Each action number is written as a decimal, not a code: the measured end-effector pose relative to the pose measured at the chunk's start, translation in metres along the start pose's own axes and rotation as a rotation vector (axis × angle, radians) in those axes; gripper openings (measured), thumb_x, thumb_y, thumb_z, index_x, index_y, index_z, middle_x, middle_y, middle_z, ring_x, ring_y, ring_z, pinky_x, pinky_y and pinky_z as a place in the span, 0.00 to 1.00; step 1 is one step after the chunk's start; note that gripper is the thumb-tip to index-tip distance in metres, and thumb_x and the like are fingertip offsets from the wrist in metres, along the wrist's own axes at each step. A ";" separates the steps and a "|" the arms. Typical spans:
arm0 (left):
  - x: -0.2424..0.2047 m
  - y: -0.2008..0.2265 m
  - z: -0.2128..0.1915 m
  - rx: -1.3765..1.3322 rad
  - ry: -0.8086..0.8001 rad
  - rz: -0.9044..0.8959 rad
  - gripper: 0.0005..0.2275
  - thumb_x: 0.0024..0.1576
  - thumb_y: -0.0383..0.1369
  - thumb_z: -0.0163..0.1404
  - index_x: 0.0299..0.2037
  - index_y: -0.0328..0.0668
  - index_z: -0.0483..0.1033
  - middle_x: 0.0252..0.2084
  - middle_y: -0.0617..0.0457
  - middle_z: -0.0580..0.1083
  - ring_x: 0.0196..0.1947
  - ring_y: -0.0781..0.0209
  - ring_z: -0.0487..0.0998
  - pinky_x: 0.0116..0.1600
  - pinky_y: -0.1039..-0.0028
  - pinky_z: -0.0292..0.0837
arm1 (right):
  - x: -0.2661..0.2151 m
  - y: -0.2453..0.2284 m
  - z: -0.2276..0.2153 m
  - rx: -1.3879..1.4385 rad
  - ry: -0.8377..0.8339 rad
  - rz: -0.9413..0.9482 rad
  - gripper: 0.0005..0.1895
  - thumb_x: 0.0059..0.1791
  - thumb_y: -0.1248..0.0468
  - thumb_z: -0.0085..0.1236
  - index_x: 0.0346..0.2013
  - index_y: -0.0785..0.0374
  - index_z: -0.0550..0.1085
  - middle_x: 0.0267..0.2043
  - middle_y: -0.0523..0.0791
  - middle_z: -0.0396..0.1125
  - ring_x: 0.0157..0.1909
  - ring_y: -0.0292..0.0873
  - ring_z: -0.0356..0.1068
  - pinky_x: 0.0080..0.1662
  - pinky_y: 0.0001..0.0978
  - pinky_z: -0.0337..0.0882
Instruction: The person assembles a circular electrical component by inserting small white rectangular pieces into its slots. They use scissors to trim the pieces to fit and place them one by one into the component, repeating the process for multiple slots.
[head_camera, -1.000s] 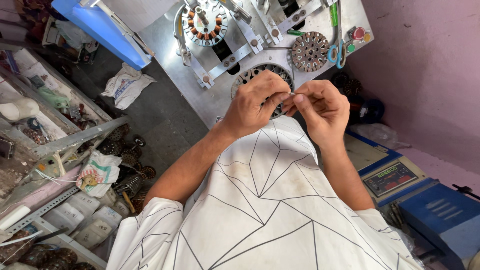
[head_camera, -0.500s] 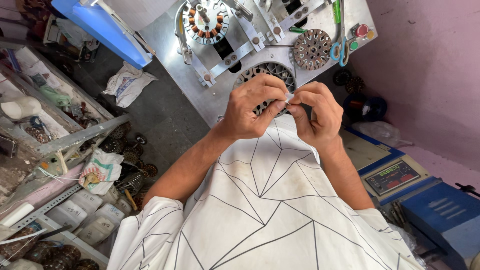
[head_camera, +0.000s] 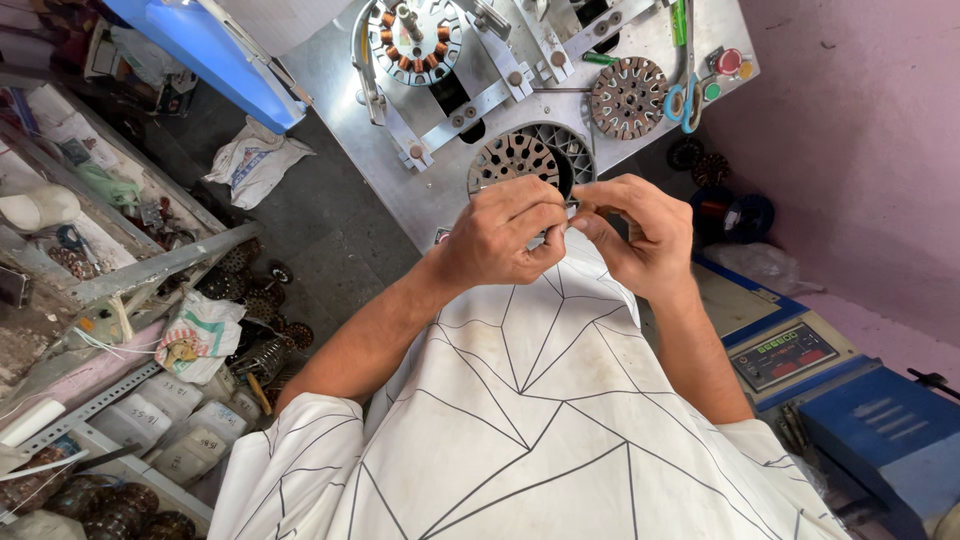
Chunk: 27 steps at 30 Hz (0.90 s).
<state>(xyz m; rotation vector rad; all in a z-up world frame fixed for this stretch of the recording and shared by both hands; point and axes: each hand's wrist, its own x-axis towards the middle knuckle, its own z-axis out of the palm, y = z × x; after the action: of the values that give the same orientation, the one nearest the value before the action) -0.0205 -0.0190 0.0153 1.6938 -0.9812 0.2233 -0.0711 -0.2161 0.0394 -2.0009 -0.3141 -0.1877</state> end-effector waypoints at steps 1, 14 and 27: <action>-0.001 0.000 0.000 0.014 -0.014 0.008 0.06 0.51 0.19 0.55 0.34 0.34 0.72 0.35 0.49 0.72 0.34 0.54 0.77 0.40 0.66 0.76 | -0.001 -0.002 -0.002 -0.032 -0.013 0.023 0.13 0.46 0.73 0.70 0.43 0.69 0.77 0.38 0.49 0.73 0.37 0.41 0.74 0.38 0.29 0.72; -0.014 -0.023 -0.001 0.434 0.116 -0.306 0.17 0.50 0.28 0.61 0.49 0.32 0.77 0.48 0.45 0.75 0.46 0.47 0.79 0.49 0.61 0.77 | -0.009 0.024 0.002 -0.099 0.056 0.143 0.12 0.53 0.79 0.60 0.50 0.70 0.71 0.47 0.50 0.69 0.46 0.44 0.76 0.49 0.31 0.77; -0.036 -0.047 0.018 -0.001 0.121 -0.944 0.12 0.57 0.36 0.61 0.30 0.34 0.77 0.22 0.53 0.78 0.21 0.70 0.77 0.27 0.76 0.71 | -0.007 0.032 0.029 -0.090 0.008 0.152 0.10 0.50 0.76 0.62 0.45 0.69 0.73 0.40 0.49 0.69 0.38 0.43 0.75 0.41 0.31 0.74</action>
<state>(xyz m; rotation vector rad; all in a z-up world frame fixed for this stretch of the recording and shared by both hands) -0.0160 -0.0147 -0.0464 1.9328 -0.0263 -0.2961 -0.0686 -0.2038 -0.0027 -2.1024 -0.1502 -0.1153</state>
